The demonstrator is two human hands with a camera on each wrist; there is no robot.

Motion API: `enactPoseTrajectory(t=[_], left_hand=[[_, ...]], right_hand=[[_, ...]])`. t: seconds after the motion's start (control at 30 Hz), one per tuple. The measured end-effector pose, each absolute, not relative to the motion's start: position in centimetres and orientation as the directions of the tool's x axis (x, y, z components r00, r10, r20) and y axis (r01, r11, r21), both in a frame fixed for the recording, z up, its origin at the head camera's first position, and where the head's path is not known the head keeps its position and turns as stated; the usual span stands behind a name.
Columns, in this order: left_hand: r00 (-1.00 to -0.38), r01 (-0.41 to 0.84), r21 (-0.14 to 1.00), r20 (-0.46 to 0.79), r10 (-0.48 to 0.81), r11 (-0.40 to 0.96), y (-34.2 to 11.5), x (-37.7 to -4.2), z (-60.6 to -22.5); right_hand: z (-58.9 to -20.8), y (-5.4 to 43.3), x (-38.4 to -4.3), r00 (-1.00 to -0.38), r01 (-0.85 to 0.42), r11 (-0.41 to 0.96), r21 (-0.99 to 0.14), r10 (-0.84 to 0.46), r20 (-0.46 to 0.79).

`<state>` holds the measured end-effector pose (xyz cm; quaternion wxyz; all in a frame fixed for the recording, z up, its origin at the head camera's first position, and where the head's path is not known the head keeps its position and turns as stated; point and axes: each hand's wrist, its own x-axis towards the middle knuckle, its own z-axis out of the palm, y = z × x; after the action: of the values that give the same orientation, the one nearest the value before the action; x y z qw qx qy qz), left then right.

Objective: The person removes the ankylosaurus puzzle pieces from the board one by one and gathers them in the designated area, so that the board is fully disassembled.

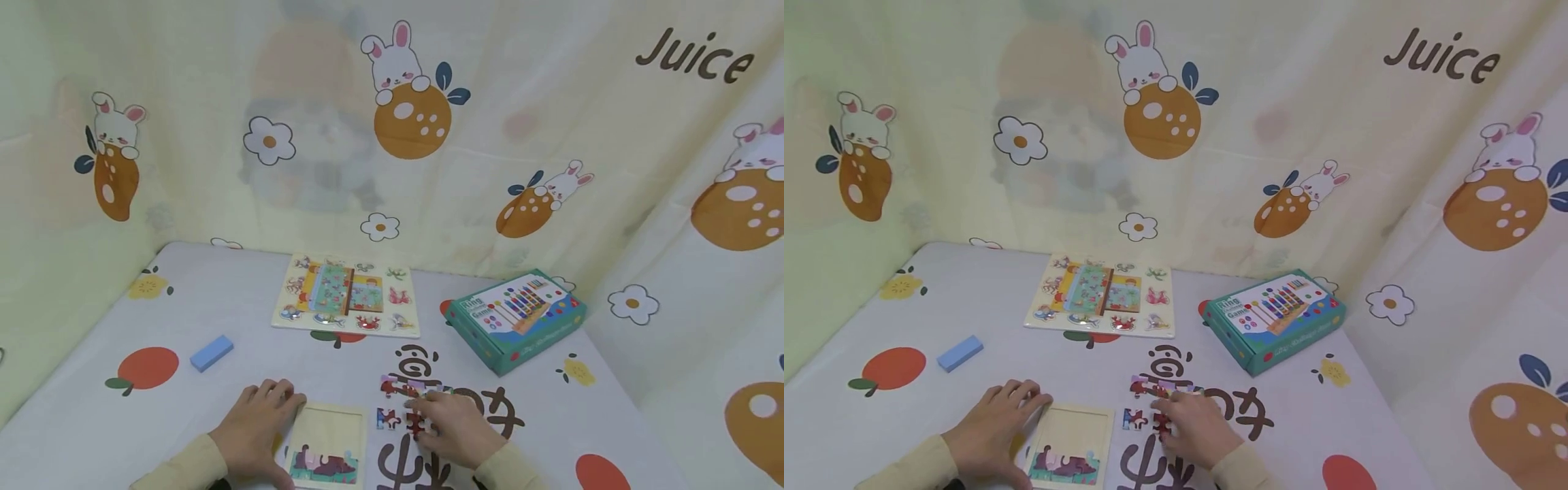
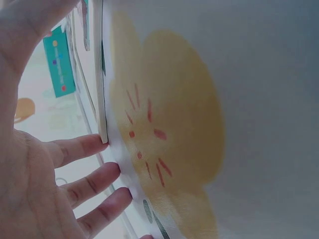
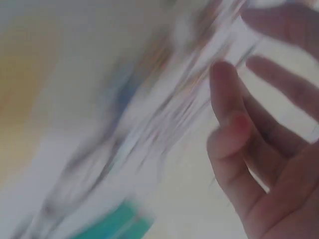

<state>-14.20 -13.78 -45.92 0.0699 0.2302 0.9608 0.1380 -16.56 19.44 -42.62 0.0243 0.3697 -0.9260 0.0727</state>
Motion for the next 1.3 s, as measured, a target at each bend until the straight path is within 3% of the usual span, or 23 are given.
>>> enactPoseTrajectory(t=[0.2,0.3,0.37,0.5,0.67,0.93,1.1,1.3], left_hand=[[-0.887,0.41,0.294,-0.09,0.452,0.863,-13.8,-14.3,-45.8],[-0.888,0.406,0.299,-0.093,0.45,0.863,-13.8,-14.2,-46.1],[-0.887,0.412,0.303,-0.081,0.454,0.859,-13.8,-14.2,-46.3],[-0.883,0.431,0.303,-0.052,0.466,0.85,-13.8,-14.1,-46.5],[-0.884,0.434,0.284,-0.052,0.465,0.855,-13.7,-14.0,-46.2],[-0.888,0.416,0.302,-0.069,0.455,0.858,-13.7,-14.1,-45.9],[-0.885,0.418,0.306,-0.075,0.459,0.855,-13.7,-14.2,-45.9],[-0.885,0.416,0.305,-0.08,0.459,0.856,-13.7,-14.1,-45.9]], right_hand=[[-42.8,11.5,-14.0,-0.612,-0.765,0.603,-0.226,-0.79,-0.036],[-43.0,8.4,-13.1,-0.548,-0.81,0.558,-0.179,-0.83,-0.106],[-43.0,6.9,-12.7,-0.54,-0.824,0.554,-0.117,-0.831,-0.133],[-43.5,5.0,-12.0,-0.588,-0.808,0.587,0.045,-0.802,-0.106],[-43.5,3.7,-11.5,-0.68,-0.733,0.671,0.11,-0.728,-0.086],[-43.3,2.6,-12.0,-0.741,-0.661,0.75,0.032,-0.645,-0.188],[-43.3,2.7,-12.7,-0.74,-0.616,0.784,-0.082,-0.611,-0.283],[-43.3,3.0,-12.9,-0.724,-0.624,0.772,-0.121,-0.629,-0.282]])
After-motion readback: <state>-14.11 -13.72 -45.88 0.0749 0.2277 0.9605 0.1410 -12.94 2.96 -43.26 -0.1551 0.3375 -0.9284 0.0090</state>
